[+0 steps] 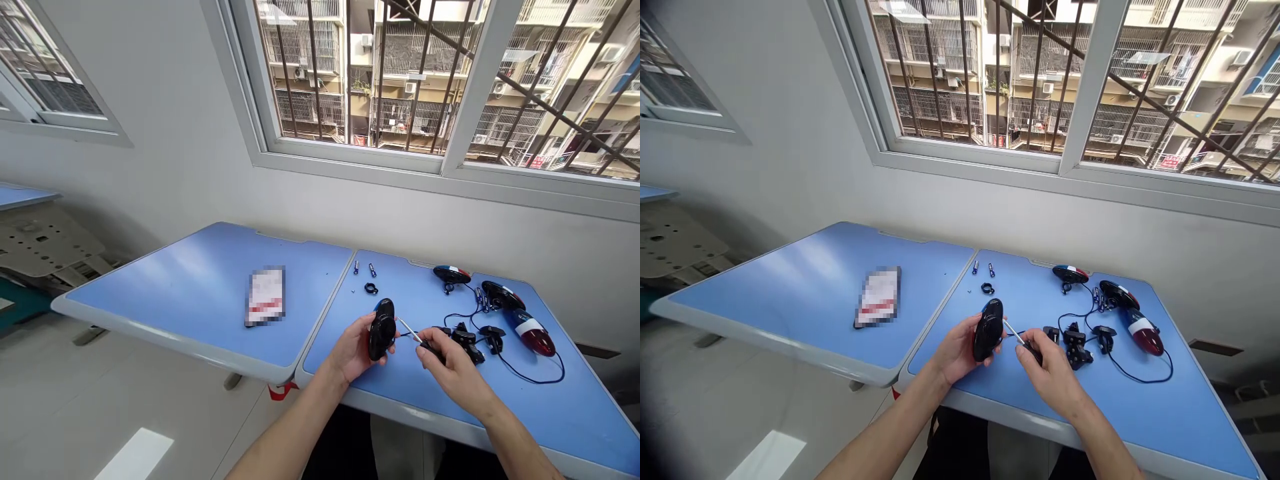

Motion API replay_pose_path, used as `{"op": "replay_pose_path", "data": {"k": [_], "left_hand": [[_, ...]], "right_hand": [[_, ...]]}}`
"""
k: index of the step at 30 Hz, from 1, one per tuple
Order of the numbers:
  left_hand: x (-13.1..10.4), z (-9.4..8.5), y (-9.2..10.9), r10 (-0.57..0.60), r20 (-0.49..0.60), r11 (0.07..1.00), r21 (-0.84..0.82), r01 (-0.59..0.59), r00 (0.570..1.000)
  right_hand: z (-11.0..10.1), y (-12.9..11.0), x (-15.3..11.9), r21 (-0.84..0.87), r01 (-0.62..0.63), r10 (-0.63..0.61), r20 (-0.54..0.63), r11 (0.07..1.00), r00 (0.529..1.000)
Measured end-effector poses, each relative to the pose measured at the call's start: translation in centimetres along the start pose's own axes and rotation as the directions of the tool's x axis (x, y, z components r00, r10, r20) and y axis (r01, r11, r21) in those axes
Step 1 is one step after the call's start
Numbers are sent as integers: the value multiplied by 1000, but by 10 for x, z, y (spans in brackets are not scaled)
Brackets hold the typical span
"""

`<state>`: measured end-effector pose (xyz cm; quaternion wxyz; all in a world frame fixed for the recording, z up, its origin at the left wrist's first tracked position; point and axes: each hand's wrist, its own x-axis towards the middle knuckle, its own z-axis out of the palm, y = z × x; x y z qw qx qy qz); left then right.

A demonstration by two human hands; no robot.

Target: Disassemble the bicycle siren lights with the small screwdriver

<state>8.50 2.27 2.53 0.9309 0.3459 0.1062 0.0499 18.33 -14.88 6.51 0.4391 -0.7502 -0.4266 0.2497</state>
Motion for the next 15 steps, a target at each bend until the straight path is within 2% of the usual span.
{"op": "replay_pose_path", "data": {"k": [3, 6, 15], "left_hand": [[-1, -1, 0, -11, 1, 1000, -12, 11, 1000], [-2, -1, 0, -22, 10, 1000, -22, 22, 1000], [-1, -3, 1, 11, 55, 1000, -23, -10, 998]], "right_hand": [[-5, -4, -5, 5, -15, 14, 15, 1000, 1000], [-9, -5, -9, -8, 28, -28, 23, 1000, 999], [-4, -7, -20, -72, 53, -52, 21, 996, 998]]}}
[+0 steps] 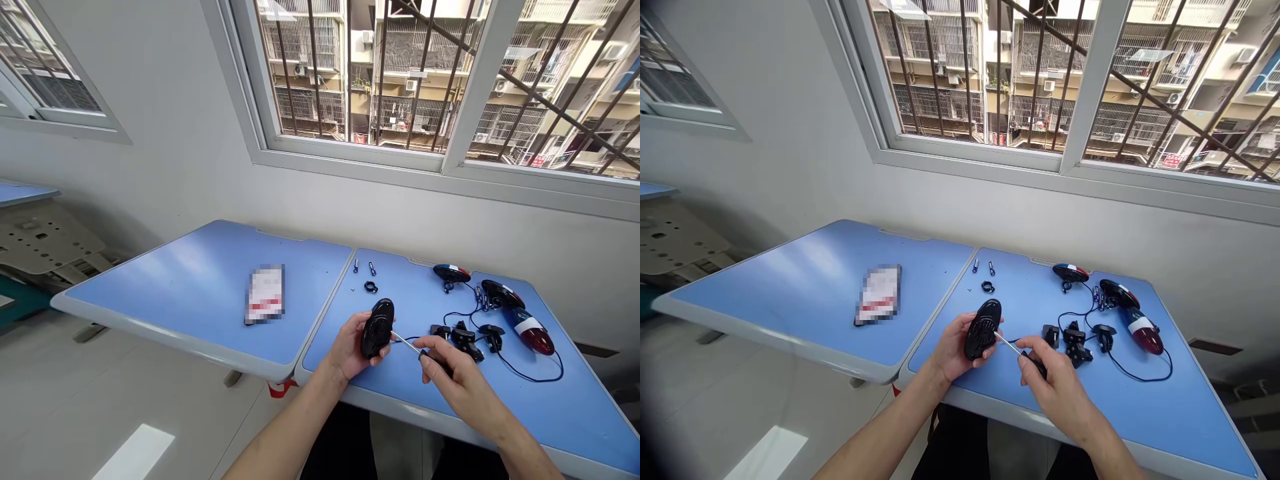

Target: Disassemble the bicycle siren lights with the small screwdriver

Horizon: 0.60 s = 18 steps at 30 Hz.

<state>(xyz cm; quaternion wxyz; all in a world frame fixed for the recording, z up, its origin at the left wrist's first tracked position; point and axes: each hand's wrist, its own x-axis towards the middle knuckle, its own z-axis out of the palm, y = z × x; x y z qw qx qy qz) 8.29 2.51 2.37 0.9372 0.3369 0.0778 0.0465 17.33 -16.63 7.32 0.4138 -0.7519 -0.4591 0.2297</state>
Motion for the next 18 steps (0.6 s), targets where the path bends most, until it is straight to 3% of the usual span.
{"op": "replay_pose_path", "data": {"k": [11, 18], "left_hand": [[2, -1, 0, -64, -44, 997, -53, 62, 997], [-2, 2, 0, 37, -58, 999, -1, -37, 998]], "right_hand": [[5, -1, 1, -24, -36, 35, -33, 999, 999], [3, 4, 3, -7, -46, 46, -98, 999, 994]]}}
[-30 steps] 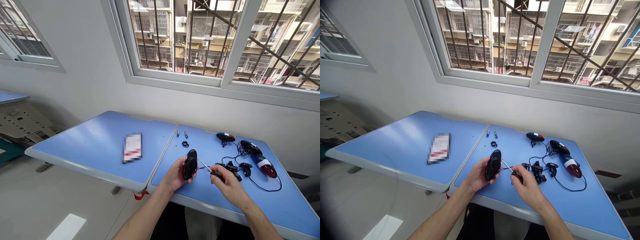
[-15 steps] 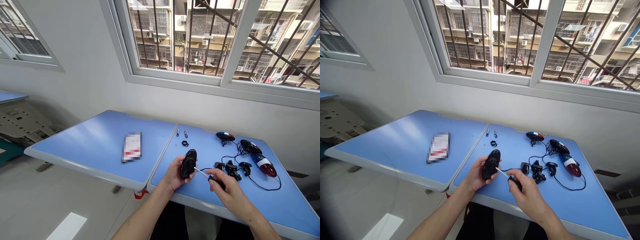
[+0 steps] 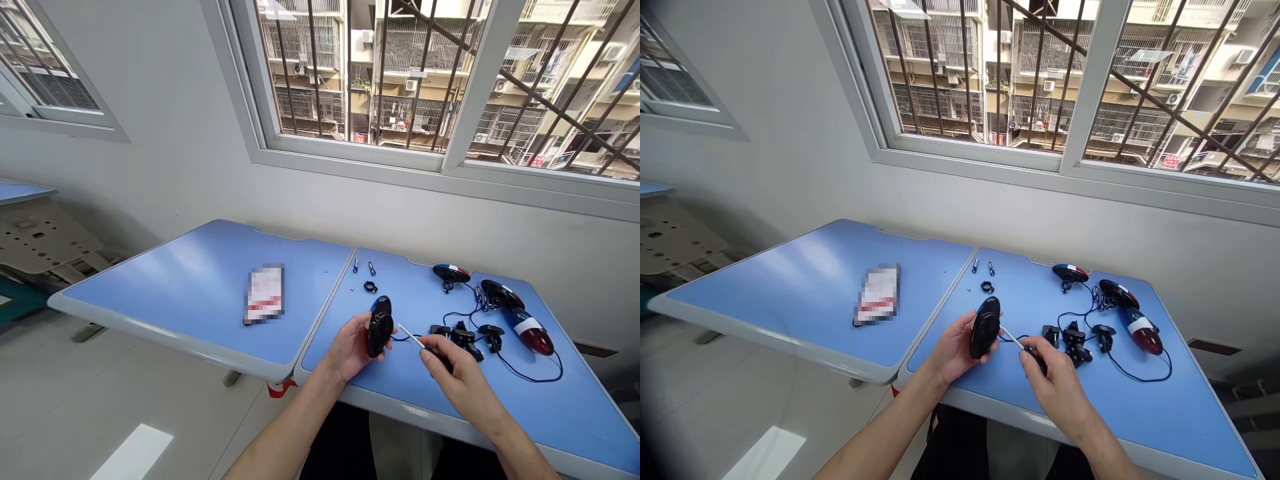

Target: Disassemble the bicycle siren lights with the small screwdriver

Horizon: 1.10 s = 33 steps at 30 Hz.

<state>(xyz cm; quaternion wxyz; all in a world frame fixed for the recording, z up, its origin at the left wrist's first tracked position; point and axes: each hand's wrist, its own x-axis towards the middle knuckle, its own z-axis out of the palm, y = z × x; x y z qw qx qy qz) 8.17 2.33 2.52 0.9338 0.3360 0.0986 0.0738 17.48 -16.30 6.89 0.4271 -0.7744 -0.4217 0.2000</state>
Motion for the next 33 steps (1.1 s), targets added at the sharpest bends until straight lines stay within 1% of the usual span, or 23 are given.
{"op": "replay_pose_path", "data": {"k": [3, 10, 13, 16, 21, 24, 27, 29, 33], "left_hand": [[-3, -1, 1, 39, 45, 999, 28, -40, 998], [-4, 0, -1, -38, 55, 999, 27, 37, 998], [-2, -2, -3, -54, 50, 998, 36, 52, 997], [-1, -5, -2, -68, 42, 997, 33, 66, 997], [-2, -4, 1, -65, -22, 996, 58, 66, 998], [-3, -3, 3, -36, -87, 990, 133, 47, 996], [-6, -2, 7, 14, -133, 979, 202, 13, 991], [-9, -2, 9, 14, -119, 978, 206, 11, 993], [-11, -5, 12, -40, -57, 983, 177, 49, 998]], "right_hand": [[-2, 1, 2, -2, 16, -16, -9, 1000, 1000], [-4, 1, 12, -1, -4, 4, -2, 1000, 1000], [-3, 0, 14, 24, 22, -21, -6, 999, 1000], [-1, 1, 14, 51, 44, -42, -37, 998, 998], [-2, 1, 13, 3, 21, -21, -52, 1000, 998], [-4, -1, 13, -20, 25, -26, -35, 999, 999], [-5, -3, 11, 5, 41, -41, -17, 999, 999], [-5, -3, 11, 17, 54, -53, -42, 998, 998], [-4, -4, 11, 12, 90, -89, -69, 996, 994]]}}
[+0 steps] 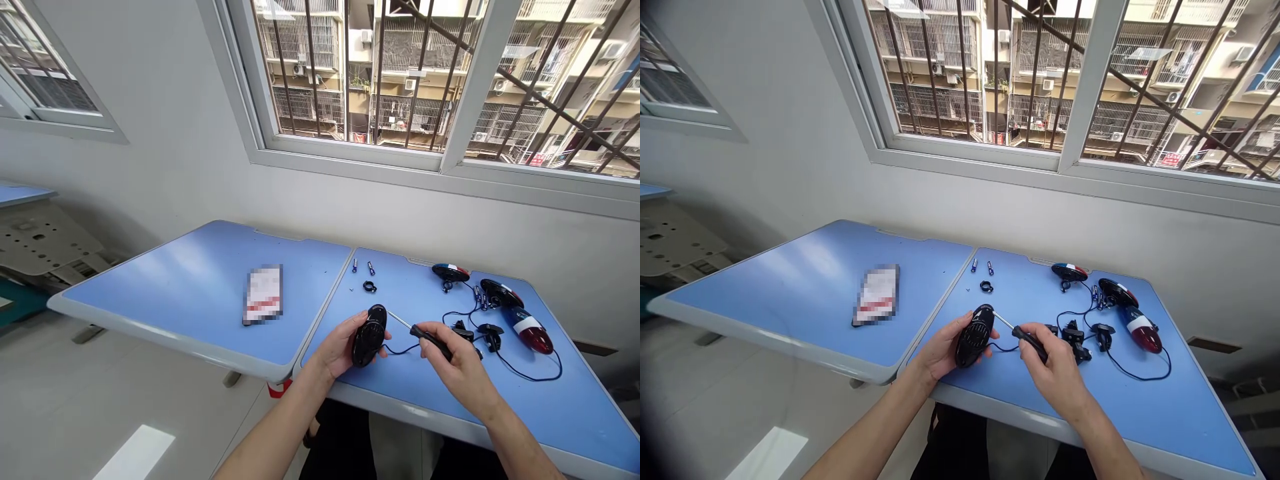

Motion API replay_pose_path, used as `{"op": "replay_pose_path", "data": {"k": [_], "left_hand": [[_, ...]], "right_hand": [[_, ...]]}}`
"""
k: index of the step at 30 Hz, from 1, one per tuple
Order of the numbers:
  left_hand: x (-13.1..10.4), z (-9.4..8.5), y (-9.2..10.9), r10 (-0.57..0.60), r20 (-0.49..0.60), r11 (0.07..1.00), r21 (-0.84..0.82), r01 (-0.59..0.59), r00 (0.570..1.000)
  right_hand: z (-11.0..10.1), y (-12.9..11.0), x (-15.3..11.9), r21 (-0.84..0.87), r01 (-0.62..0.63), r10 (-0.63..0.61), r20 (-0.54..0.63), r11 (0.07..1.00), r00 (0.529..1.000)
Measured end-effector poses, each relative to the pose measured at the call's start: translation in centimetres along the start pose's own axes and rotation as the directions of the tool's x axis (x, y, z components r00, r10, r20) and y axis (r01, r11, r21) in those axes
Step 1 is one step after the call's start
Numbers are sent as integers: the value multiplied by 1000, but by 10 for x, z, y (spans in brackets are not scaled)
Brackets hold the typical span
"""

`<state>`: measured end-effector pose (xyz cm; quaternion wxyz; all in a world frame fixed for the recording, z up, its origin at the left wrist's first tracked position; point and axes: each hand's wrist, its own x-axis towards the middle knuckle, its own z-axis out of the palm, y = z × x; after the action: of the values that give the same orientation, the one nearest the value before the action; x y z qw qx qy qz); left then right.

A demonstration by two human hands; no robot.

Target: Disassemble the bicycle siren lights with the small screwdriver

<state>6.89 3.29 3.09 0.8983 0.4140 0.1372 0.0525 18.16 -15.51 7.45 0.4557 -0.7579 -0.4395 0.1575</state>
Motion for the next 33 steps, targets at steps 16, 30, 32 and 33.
{"op": "replay_pose_path", "data": {"k": [16, 30, 32, 33], "left_hand": [[6, 4, -2, -42, 30, 996, 81, 40, 999], [3, 11, 3, -54, 27, 966, 255, 46, 998], [1, 11, 4, -68, 27, 954, 294, 57, 997], [0, 11, 5, -86, 26, 950, 303, 74, 996]], "right_hand": [[-4, 2, 4, 45, -159, 157, 42, 986, 987], [-7, 2, 3, 37, -193, 188, 105, 981, 976], [-7, 2, 4, 7, -196, 194, 113, 981, 974], [-6, 2, 4, -10, -194, 194, 117, 981, 974]]}}
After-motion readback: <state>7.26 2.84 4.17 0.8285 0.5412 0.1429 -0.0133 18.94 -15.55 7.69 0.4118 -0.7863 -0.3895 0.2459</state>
